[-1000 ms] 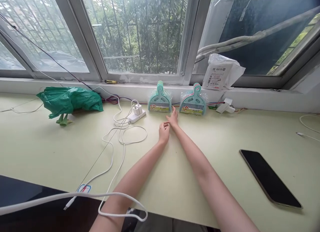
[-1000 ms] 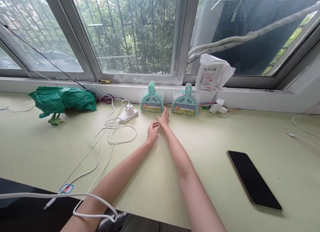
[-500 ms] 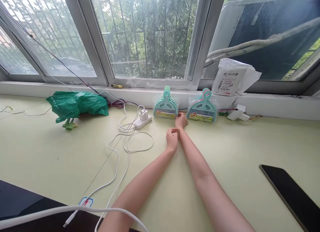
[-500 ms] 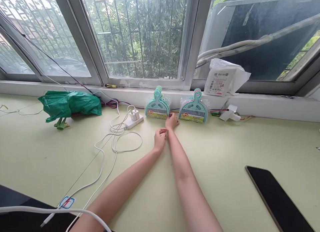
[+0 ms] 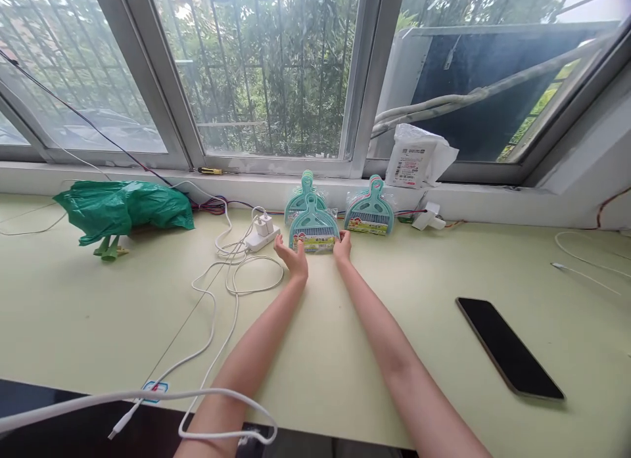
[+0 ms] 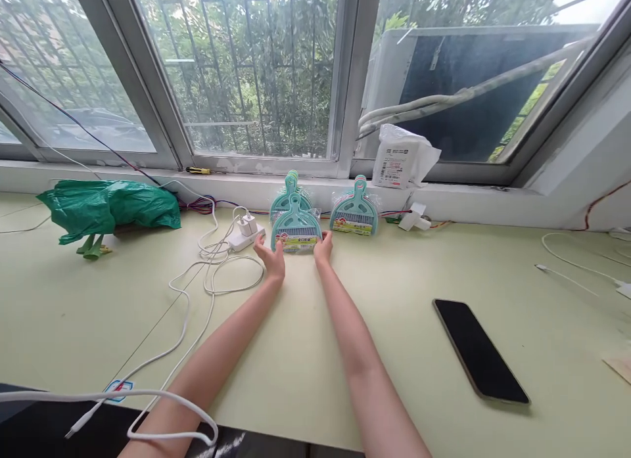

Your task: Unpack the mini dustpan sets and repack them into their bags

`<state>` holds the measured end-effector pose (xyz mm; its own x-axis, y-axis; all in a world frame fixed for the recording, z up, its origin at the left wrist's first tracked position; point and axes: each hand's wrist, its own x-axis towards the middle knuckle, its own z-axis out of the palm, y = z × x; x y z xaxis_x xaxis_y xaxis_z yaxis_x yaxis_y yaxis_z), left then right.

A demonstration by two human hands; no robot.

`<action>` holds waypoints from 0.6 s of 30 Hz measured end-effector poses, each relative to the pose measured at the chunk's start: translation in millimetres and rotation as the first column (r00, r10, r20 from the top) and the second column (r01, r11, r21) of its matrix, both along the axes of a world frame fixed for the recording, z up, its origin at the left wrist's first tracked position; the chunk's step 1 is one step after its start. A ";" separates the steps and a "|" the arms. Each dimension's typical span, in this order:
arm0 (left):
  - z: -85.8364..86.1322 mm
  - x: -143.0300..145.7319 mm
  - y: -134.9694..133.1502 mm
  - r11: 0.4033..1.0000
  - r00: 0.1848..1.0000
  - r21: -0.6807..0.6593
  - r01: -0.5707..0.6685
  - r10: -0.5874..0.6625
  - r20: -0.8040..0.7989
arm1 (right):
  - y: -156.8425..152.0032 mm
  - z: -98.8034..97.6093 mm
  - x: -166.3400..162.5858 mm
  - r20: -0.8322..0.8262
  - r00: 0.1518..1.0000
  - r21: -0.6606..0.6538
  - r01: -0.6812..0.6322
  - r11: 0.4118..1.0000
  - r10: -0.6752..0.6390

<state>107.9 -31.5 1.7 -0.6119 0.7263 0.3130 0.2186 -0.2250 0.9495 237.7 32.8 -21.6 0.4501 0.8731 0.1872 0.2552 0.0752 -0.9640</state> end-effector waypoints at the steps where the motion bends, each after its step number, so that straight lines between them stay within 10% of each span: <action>1: -1.7 -3.0 1.4 0.998 0.997 -0.058 0.023 -0.018 0.077 | -6.5 -1.0 5.0 -0.014 0.999 0.007 -0.030 1.000 0.030; 8: -8.1 -9.7 3.9 0.900 0.926 -0.215 0.378 -0.367 0.093 | -61.9 -13.3 51.6 -0.085 0.990 0.013 -0.115 0.993 0.116; 15: 0.0 -15.1 -25.6 0.549 0.570 -0.157 0.821 -0.774 0.275 | -126.6 -20.9 95.3 -0.189 0.945 0.077 -0.258 0.963 0.268; 18: 3.3 -16.0 -46.5 0.486 0.511 -0.156 0.860 -0.816 0.272 | -146.0 -18.6 106.3 -0.221 0.921 0.070 -0.315 0.947 0.322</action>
<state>91.9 -77.9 5.0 0.3103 0.9505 0.0178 -0.0869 0.0097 0.9962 344.0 -113.1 -40.3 0.1830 0.9725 0.1441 -0.0120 0.1488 -0.9888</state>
